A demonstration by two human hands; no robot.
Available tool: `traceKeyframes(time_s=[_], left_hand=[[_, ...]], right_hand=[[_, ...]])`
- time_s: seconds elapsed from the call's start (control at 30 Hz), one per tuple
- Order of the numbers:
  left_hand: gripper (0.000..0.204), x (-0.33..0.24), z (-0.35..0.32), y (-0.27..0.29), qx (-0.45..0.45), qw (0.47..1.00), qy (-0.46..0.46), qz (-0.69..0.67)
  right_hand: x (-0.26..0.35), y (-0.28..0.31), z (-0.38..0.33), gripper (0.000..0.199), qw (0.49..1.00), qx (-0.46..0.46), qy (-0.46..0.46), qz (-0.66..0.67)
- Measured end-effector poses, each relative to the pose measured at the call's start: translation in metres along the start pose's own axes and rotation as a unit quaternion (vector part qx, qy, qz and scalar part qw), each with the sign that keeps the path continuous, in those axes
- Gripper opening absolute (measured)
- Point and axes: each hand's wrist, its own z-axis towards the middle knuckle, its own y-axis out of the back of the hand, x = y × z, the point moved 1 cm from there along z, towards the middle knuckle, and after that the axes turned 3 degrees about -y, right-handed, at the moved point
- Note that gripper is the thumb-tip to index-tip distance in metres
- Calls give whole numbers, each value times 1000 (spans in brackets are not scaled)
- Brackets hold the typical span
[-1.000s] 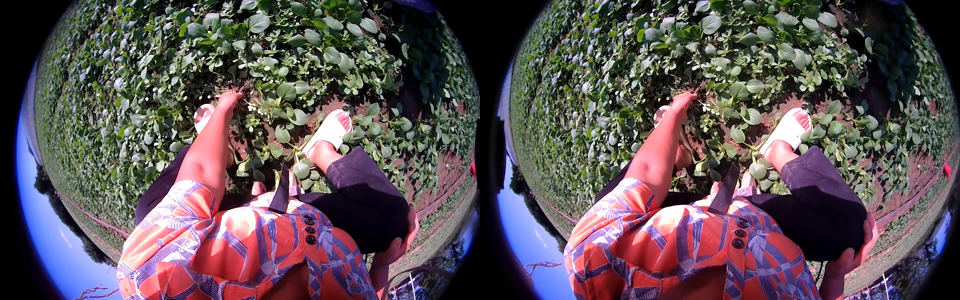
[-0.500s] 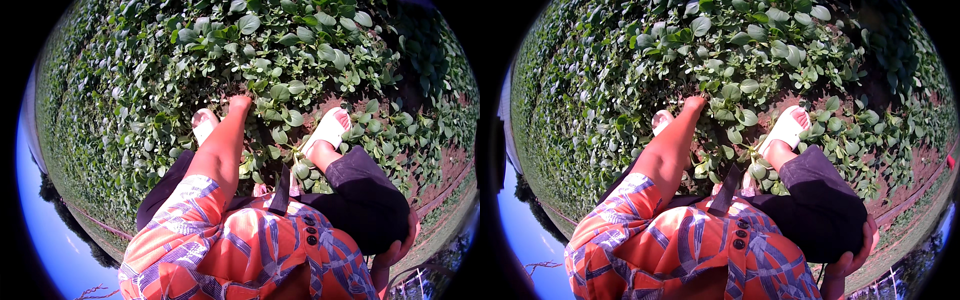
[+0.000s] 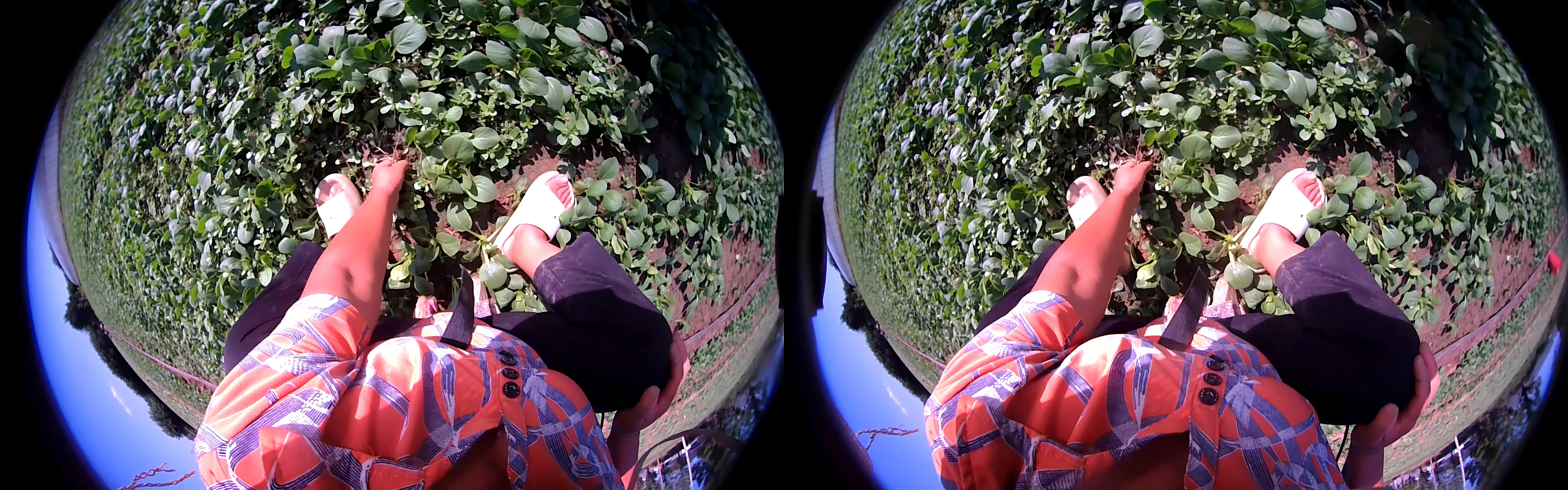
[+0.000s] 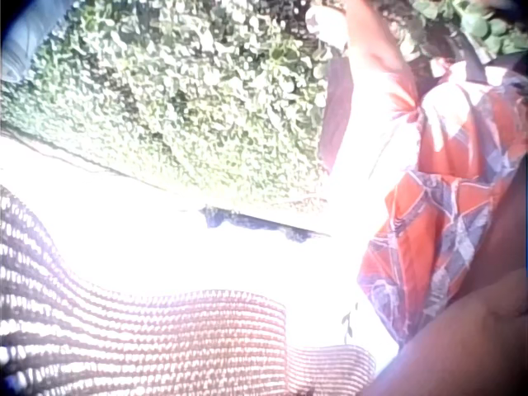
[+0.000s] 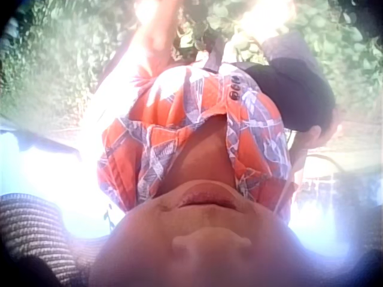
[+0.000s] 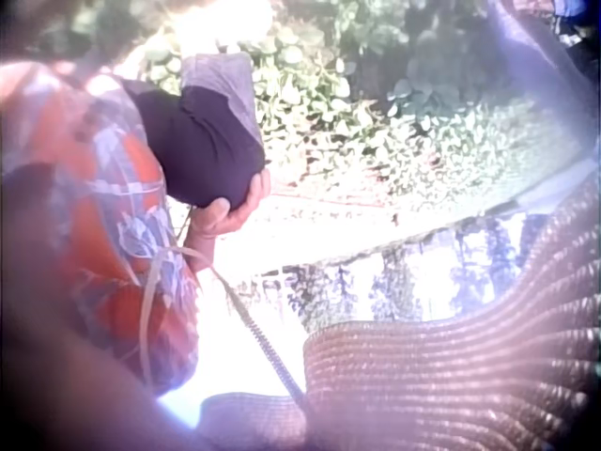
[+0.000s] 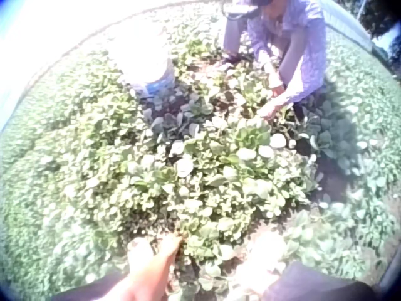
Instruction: The person pulls leafy green plants from the soil by hand and places them into a green bucket, then picks up a purple mesh bag containing harvested greens.
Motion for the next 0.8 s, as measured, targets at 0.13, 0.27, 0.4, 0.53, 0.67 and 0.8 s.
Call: traceKeyframes(time_s=[0.13, 0.27, 0.4, 0.53, 0.67, 0.8], left_hand=[[15, 1, -4, 35, 33, 981, -2, -192], [14, -10, -8, 62, 48, 917, 98, -384], [18, 10, 24, 74, 45, 961, -29, 270], [41, 4, 20, 31, -5, 945, 22, 325], [58, -17, -3, 8, 19, 929, 62, 365], [44, -25, -3, 0, 117, 845, 51, 519]], right_hand=[[2, -1, -1, 58, 1000, -7, -1, 5], [1, -3, -2, 59, 999, -22, -12, 20], [6, -4, 1, 60, 1000, -15, -5, 23], [5, -4, 1, 59, 1000, -22, -9, 9], [4, -4, 1, 60, 1000, -21, -13, -6], [6, -3, 2, 60, 1000, -17, -1, -24]])
